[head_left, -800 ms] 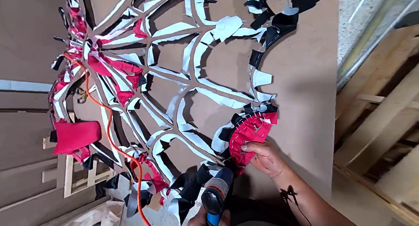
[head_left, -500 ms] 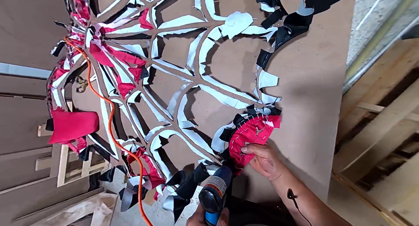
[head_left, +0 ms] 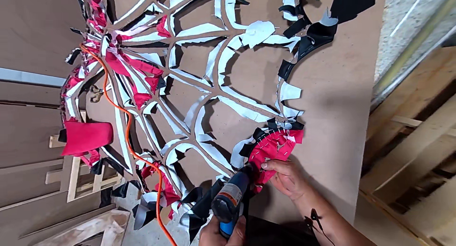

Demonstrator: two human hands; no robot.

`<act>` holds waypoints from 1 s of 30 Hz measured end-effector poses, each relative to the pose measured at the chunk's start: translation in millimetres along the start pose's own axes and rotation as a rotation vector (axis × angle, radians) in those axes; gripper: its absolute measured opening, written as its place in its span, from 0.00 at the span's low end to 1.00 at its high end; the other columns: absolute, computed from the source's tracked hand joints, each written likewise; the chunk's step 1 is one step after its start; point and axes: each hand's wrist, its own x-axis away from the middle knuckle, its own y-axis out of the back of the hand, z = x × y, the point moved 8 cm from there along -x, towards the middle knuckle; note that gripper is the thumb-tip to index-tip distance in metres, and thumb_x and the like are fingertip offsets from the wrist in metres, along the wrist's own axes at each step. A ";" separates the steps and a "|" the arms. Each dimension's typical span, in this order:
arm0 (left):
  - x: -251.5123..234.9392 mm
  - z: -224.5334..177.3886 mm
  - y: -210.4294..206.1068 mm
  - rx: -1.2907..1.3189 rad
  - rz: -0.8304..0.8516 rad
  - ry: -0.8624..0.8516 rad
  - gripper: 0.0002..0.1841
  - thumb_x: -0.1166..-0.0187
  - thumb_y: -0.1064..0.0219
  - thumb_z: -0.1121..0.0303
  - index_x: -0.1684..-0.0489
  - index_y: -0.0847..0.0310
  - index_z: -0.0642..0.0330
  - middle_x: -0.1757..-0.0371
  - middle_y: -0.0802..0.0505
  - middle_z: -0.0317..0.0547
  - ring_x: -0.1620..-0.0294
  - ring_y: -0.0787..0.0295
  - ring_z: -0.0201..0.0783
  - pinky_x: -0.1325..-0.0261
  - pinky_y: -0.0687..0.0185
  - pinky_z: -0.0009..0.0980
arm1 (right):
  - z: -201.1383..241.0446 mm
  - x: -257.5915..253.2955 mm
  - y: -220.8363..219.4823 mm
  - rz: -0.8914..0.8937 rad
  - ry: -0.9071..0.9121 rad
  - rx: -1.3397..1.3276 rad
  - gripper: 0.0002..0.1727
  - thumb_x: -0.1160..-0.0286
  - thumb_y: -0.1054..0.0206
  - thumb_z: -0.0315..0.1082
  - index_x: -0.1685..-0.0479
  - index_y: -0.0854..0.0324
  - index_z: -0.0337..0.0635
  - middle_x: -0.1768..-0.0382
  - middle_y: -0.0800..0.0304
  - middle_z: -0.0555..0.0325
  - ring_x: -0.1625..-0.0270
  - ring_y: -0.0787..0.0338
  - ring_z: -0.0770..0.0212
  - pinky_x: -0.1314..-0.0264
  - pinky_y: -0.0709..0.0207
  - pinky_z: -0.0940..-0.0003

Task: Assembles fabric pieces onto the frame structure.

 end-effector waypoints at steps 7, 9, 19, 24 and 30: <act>-21.6 -10.5 5.0 -0.239 0.037 -0.022 0.11 0.28 0.26 0.61 0.60 0.12 0.60 0.77 0.08 0.38 0.80 0.11 0.32 0.73 0.10 0.38 | 1.0 -1.2 -0.6 -0.023 0.020 0.007 0.12 0.39 0.33 0.19 0.56 0.14 0.36 0.59 0.06 0.50 0.53 0.06 0.60 0.44 0.12 0.58; -23.8 -8.2 4.2 -0.282 0.041 -0.028 0.12 0.28 0.26 0.60 0.62 0.12 0.60 0.76 0.08 0.38 0.78 0.11 0.31 0.71 0.10 0.38 | 1.9 -1.9 1.3 -0.016 0.031 0.007 0.12 0.38 0.32 0.19 0.55 0.14 0.36 0.58 0.06 0.49 0.52 0.06 0.59 0.43 0.12 0.57; -38.5 -20.4 6.2 -0.356 0.060 -0.037 0.13 0.32 0.25 0.58 0.64 0.12 0.59 0.76 0.09 0.37 0.76 0.11 0.30 0.69 0.12 0.37 | 0.7 -0.6 3.4 -0.028 0.035 -0.012 0.13 0.41 0.32 0.19 0.56 0.14 0.36 0.58 0.06 0.50 0.52 0.06 0.60 0.44 0.12 0.58; -53.1 -33.4 3.9 -0.435 0.080 -0.089 0.13 0.33 0.27 0.55 0.64 0.12 0.55 0.76 0.10 0.34 0.76 0.12 0.28 0.69 0.13 0.35 | 1.5 -2.4 1.1 -0.004 0.055 -0.018 0.14 0.42 0.31 0.19 0.55 0.14 0.36 0.57 0.06 0.49 0.51 0.07 0.60 0.43 0.12 0.58; -40.9 -42.1 77.4 -0.088 -0.036 -0.178 0.11 0.28 0.27 0.66 0.59 0.13 0.66 0.74 0.07 0.41 0.77 0.08 0.36 0.70 0.07 0.40 | 3.2 0.4 1.4 -0.048 0.025 0.064 0.15 0.34 0.29 0.24 0.48 0.17 0.33 0.53 0.07 0.47 0.48 0.07 0.56 0.38 0.13 0.54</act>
